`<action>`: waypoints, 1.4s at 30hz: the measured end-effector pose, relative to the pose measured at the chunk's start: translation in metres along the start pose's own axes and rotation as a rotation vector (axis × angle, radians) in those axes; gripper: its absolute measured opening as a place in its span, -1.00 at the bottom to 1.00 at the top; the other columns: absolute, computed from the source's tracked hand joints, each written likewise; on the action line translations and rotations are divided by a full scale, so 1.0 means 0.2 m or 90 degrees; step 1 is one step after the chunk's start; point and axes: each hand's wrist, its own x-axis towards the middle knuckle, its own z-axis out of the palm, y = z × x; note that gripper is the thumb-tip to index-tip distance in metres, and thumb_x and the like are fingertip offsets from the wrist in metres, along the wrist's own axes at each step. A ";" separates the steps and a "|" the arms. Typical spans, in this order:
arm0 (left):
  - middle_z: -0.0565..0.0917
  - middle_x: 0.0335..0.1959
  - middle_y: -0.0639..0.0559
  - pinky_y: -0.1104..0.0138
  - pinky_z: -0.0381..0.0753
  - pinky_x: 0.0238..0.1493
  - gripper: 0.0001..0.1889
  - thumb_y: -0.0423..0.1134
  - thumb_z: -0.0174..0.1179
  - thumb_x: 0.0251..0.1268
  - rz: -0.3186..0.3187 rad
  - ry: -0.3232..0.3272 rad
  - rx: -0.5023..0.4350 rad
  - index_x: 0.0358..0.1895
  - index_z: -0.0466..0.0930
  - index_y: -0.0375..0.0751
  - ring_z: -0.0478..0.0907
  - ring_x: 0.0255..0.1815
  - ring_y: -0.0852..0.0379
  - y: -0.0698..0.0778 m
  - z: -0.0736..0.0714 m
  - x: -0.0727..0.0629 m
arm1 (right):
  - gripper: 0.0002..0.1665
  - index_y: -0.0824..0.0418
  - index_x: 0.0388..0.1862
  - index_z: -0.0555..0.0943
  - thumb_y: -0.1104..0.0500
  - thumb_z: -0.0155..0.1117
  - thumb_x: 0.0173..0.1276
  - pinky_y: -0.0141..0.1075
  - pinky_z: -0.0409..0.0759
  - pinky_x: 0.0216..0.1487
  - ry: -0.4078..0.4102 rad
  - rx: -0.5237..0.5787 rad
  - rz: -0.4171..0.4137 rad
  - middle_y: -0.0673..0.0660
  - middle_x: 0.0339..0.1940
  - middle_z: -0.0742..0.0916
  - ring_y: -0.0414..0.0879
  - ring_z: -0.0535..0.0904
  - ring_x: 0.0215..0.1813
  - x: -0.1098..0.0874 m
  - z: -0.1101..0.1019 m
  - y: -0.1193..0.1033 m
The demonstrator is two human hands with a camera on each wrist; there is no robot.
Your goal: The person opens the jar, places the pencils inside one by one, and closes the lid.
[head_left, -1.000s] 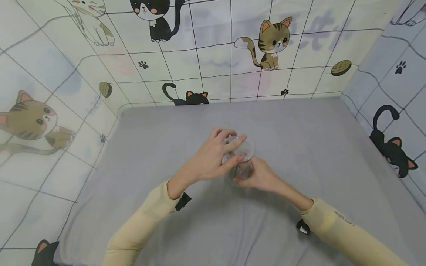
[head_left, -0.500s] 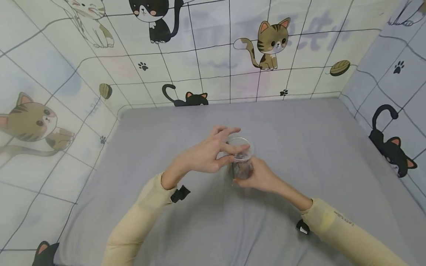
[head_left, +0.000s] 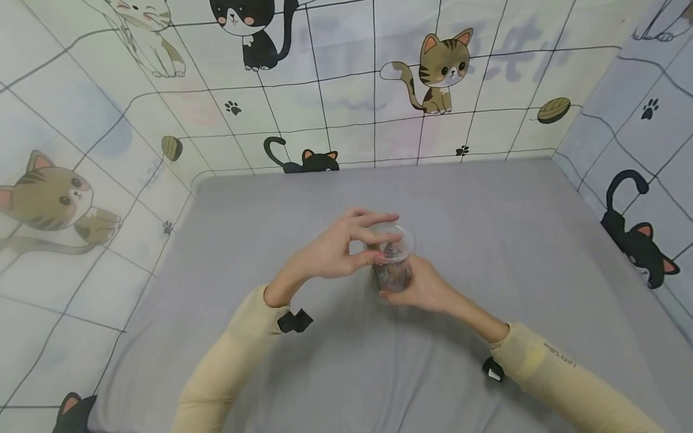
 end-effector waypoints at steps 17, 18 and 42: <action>0.58 0.20 -0.23 0.09 0.40 0.12 -0.53 -0.20 0.49 0.09 0.040 0.201 0.129 0.10 0.71 -0.25 0.41 0.11 -0.11 -0.01 0.12 -0.04 | -0.17 0.20 0.28 0.42 0.23 0.60 0.02 -0.17 0.65 -0.19 0.007 0.003 -0.005 0.12 0.10 0.66 0.02 0.61 0.01 0.01 -0.01 -0.01; 0.58 0.21 -0.24 0.08 0.40 0.12 -0.51 -0.21 0.48 0.11 0.042 0.211 0.129 0.14 0.68 -0.28 0.42 0.11 -0.12 -0.01 0.13 -0.05 | -0.16 0.20 0.28 0.42 0.23 0.60 0.02 -0.17 0.65 -0.19 0.008 0.000 -0.009 0.13 0.10 0.66 0.03 0.61 0.02 0.01 -0.01 -0.01; 0.57 0.25 -0.21 0.04 0.35 0.29 -0.61 -0.28 0.34 0.18 0.042 0.233 -0.005 0.10 0.66 -0.27 0.35 0.33 -0.12 -0.06 0.17 -0.05 | -0.21 0.25 0.25 0.42 0.24 0.59 0.04 -0.10 0.68 -0.16 0.010 0.016 -0.009 0.15 0.10 0.65 0.12 0.62 0.05 -0.01 0.00 -0.02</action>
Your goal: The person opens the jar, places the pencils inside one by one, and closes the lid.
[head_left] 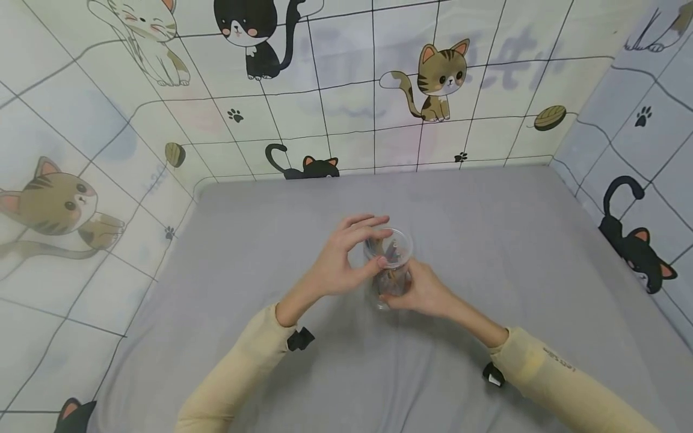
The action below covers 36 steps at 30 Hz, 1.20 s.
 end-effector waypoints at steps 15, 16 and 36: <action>0.58 0.16 -0.17 0.07 0.37 0.20 -0.59 -0.22 0.46 0.14 0.014 -0.062 0.105 0.08 0.72 -0.24 0.38 0.20 -0.11 0.02 -0.08 0.05 | -0.12 0.27 0.30 0.40 0.25 0.60 -0.01 -0.11 0.68 -0.14 0.022 -0.016 -0.002 0.20 0.13 0.65 0.09 0.61 0.07 0.03 0.00 0.01; 0.57 0.19 -0.18 0.07 0.37 0.23 -0.59 -0.23 0.43 0.17 0.013 -0.083 0.105 0.11 0.71 -0.24 0.39 0.22 -0.11 0.03 -0.09 0.06 | -0.10 0.28 0.32 0.38 0.25 0.60 -0.01 -0.09 0.68 -0.14 0.020 -0.013 -0.003 0.21 0.14 0.64 0.12 0.60 0.09 0.03 0.00 0.01; 0.59 0.02 -0.16 0.12 0.46 0.04 -0.56 -0.14 0.49 0.06 0.006 -0.052 0.168 0.05 0.75 -0.19 0.41 0.05 -0.06 0.04 -0.07 0.06 | -0.08 0.31 0.32 0.36 0.20 0.63 0.01 -0.02 0.65 -0.04 0.036 -0.008 0.015 0.18 0.12 0.63 0.06 0.57 0.05 0.03 0.02 0.03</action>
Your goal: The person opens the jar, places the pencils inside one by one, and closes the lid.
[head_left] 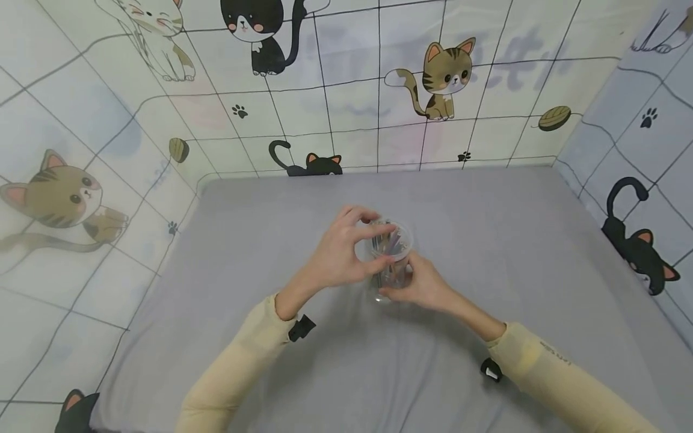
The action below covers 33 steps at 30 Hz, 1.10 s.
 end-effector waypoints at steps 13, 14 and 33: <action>0.56 0.22 -0.16 0.16 0.37 0.24 -0.25 -0.14 0.44 0.10 -0.065 -0.097 -0.043 0.35 0.42 -0.39 0.36 0.22 -0.03 -0.01 -0.04 0.01 | -0.09 0.24 0.32 0.38 0.22 0.64 0.01 -0.06 0.60 -0.06 -0.008 0.037 0.021 0.10 0.07 0.63 0.00 0.53 -0.02 0.00 0.01 0.01; 0.56 0.21 -0.15 0.16 0.37 0.24 -0.23 -0.14 0.46 0.07 -0.073 -0.093 -0.038 0.36 0.41 -0.39 0.35 0.21 -0.03 -0.01 -0.04 0.01 | -0.11 0.23 0.30 0.39 0.22 0.64 0.01 -0.05 0.60 -0.07 -0.008 0.037 0.021 0.10 0.05 0.63 0.00 0.53 -0.04 0.00 0.01 0.01; 0.54 0.18 -0.10 0.13 0.31 0.26 -0.24 -0.13 0.61 -0.10 -0.085 -0.146 -0.091 0.26 0.56 -0.28 0.28 0.26 -0.03 -0.06 -0.08 0.07 | -0.19 0.24 0.24 0.40 0.23 0.62 0.04 -0.04 0.61 -0.04 -0.008 0.029 0.027 0.12 0.08 0.60 0.01 0.52 0.00 0.00 0.01 0.00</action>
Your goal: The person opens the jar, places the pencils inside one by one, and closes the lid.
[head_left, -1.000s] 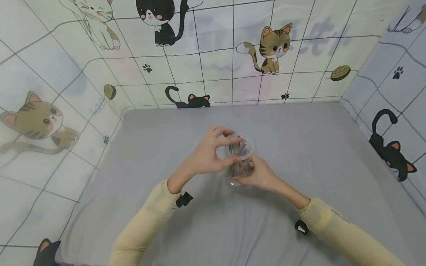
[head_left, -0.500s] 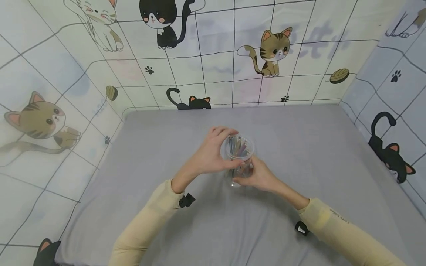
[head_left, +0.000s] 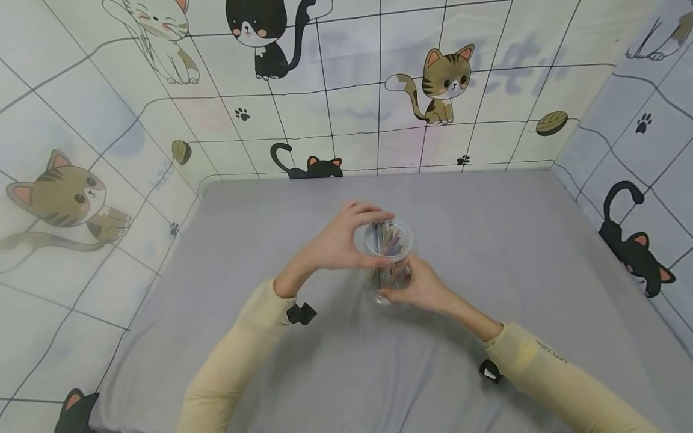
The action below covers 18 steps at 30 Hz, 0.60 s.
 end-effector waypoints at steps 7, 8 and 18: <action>0.42 0.20 -0.11 0.13 0.34 0.19 -0.20 -0.08 0.56 -0.02 -0.038 -0.049 0.021 0.35 0.49 -0.23 0.18 0.24 -0.05 0.02 0.00 0.00 | -0.26 0.23 0.18 0.41 0.21 0.60 0.06 -0.04 0.61 0.00 -0.006 0.003 -0.002 0.13 0.14 0.59 0.02 0.53 0.04 -0.01 0.00 0.00; 0.41 0.18 -0.11 0.14 0.36 0.15 -0.18 -0.03 0.57 -0.04 -0.043 -0.037 0.035 0.34 0.49 -0.23 0.18 0.21 -0.05 0.04 0.01 0.00 | -0.25 0.22 0.19 0.41 0.21 0.60 0.07 -0.06 0.62 -0.03 -0.006 0.005 -0.004 0.13 0.13 0.59 0.03 0.54 0.02 -0.01 0.00 0.01; 0.53 -0.03 -0.10 0.30 0.39 -0.01 -0.23 0.01 0.55 -0.02 0.000 0.046 0.126 0.23 0.57 -0.41 0.31 0.03 -0.02 0.09 0.06 0.02 | -0.20 0.14 0.27 0.37 0.19 0.60 0.10 -0.09 0.60 -0.09 -0.026 0.001 -0.002 0.06 -0.02 0.61 -0.01 0.54 -0.13 0.00 0.00 0.00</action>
